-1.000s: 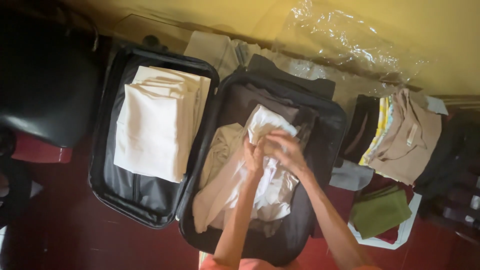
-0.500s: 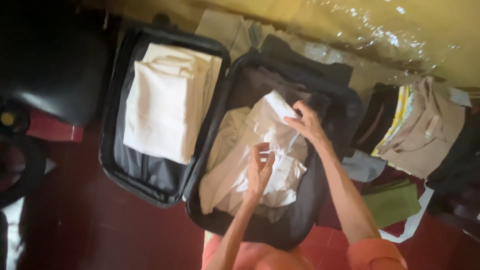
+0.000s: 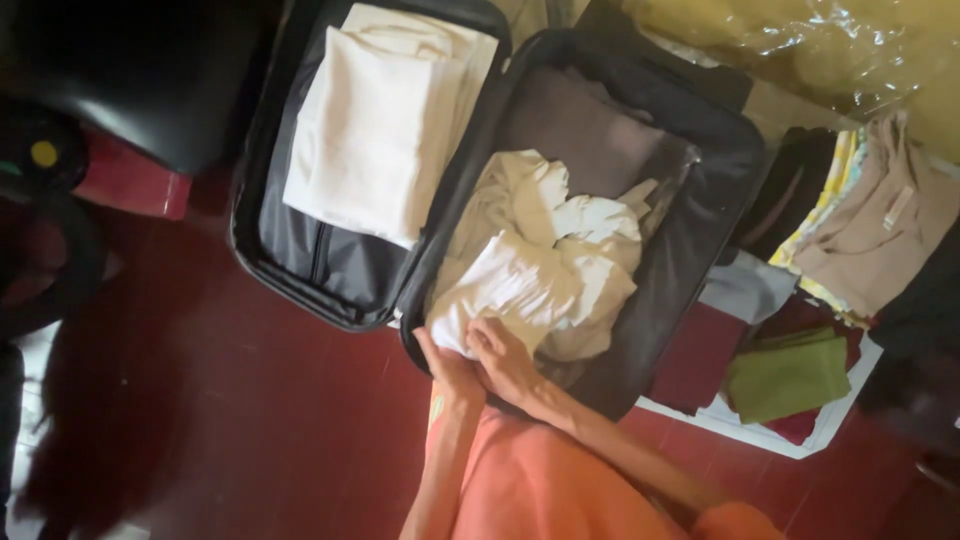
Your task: Packing various folded clothes and textiles into a suitcase.
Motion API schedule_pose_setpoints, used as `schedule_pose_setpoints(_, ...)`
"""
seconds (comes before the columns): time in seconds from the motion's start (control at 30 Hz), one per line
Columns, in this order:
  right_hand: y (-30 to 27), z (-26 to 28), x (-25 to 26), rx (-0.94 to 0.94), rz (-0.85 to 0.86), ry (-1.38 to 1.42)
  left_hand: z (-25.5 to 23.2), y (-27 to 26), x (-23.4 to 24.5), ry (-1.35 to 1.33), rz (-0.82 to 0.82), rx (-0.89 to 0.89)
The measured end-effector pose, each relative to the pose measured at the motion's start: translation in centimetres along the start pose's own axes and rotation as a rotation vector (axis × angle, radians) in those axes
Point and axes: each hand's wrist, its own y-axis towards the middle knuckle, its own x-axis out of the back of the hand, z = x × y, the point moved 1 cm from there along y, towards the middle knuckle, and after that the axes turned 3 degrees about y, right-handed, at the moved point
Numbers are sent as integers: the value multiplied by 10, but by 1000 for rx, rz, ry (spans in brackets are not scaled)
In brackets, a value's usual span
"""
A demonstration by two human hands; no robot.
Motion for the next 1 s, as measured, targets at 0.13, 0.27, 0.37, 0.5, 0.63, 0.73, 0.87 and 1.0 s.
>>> schedule_pose_setpoints(0.13, 8, -5, 15, 47, 140, 137, 23, 20, 44, 225, -150, -52)
schedule_pose_setpoints(0.27, 14, -60, 49, -74, -191, -19, 28, 21, 25, 333, -440, -14)
schedule_pose_setpoints(0.37, 37, -103, 74, -399, -89, 115, 23, -13, -11, 396, -274, -375)
schedule_pose_setpoints(0.5, 53, -122, 82, -687, 167, 313, 40, -21, 25, 790, -345, -476)
schedule_pose_setpoints(0.63, 63, -129, 84, -636, 335, 287, 31, -33, 1, 930, -390, -557)
schedule_pose_setpoints(0.73, 67, -119, 83, -692, 414, 304, 13, -67, -29, 1051, -331, -821)
schedule_pose_setpoints(0.87, 72, -97, 79, -684, 437, 434, 11, -76, -30, 1076, -163, -652)
schedule_pose_setpoints(1.0, 55, -73, 78, -727, 408, 431, 8, -37, -26, 644, -374, -35)
